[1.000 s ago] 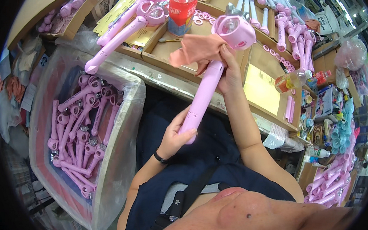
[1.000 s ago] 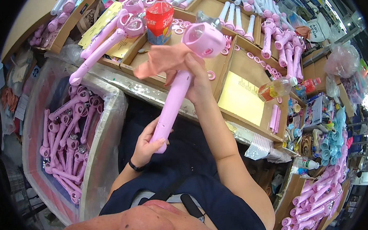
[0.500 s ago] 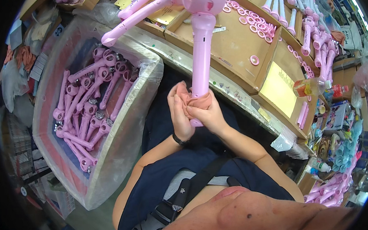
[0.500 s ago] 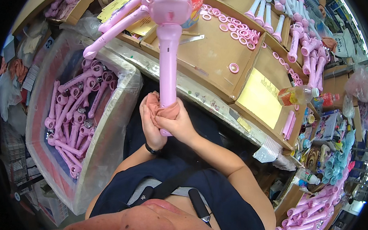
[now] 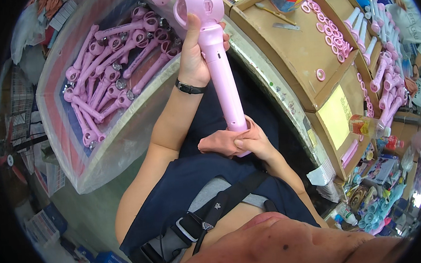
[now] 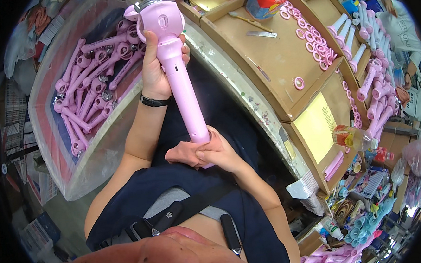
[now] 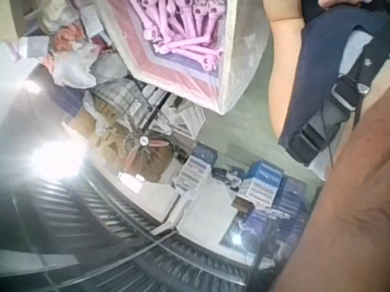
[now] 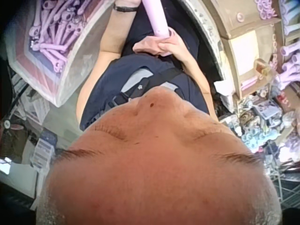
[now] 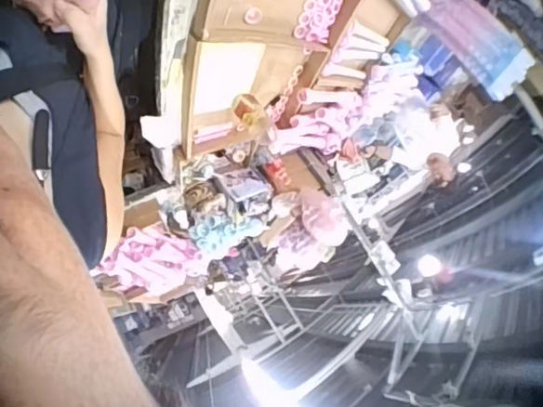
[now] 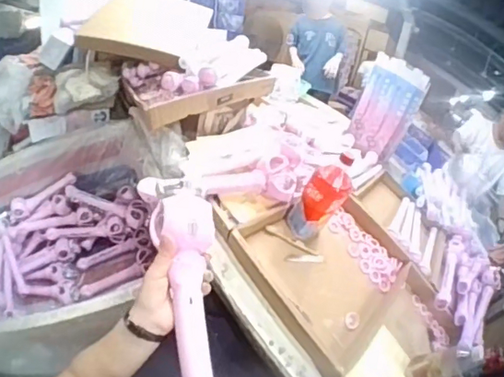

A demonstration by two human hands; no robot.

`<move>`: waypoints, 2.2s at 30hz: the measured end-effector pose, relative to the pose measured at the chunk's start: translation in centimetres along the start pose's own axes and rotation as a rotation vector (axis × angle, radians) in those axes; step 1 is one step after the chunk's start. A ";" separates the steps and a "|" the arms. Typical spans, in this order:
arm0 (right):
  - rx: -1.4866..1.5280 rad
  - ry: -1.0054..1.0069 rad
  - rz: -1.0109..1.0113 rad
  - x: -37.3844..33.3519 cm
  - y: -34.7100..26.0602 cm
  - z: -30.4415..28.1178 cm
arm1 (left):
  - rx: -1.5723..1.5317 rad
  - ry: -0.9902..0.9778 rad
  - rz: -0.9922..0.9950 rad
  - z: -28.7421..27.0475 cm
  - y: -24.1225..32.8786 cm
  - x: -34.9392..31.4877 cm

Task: The person assembles pink bubble wands by attaching a clear bubble head to a pink handle, wiping the wand with a cloth, and using a small metal tool to adjust the head. The person repeats this process for multiple wands, placing finished units on the table.

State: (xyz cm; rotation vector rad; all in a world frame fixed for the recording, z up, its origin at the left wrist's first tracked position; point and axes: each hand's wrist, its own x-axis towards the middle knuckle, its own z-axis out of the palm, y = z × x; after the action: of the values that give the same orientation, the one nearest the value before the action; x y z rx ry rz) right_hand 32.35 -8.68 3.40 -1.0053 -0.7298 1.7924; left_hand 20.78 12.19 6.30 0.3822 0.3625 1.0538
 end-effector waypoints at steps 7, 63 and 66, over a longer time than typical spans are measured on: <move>0.500 -0.054 0.130 -1.0 2.4 -1.8 | -0.134 -0.191 0.102 -0.7 -0.3 -0.3; -1.204 0.779 -1.077 7.5 -5.9 -0.6 | 0.756 -0.307 -0.083 1.4 -2.7 -3.7; -1.211 0.761 -1.167 9.1 -8.6 -2.2 | 0.752 -0.302 -0.137 1.5 -3.3 -4.5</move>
State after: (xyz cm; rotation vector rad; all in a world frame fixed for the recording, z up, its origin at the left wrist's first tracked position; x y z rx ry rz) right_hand 35.80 3.21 6.36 -1.3811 -1.4673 -0.1979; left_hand 21.98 6.53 6.49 1.1576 0.4977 0.6788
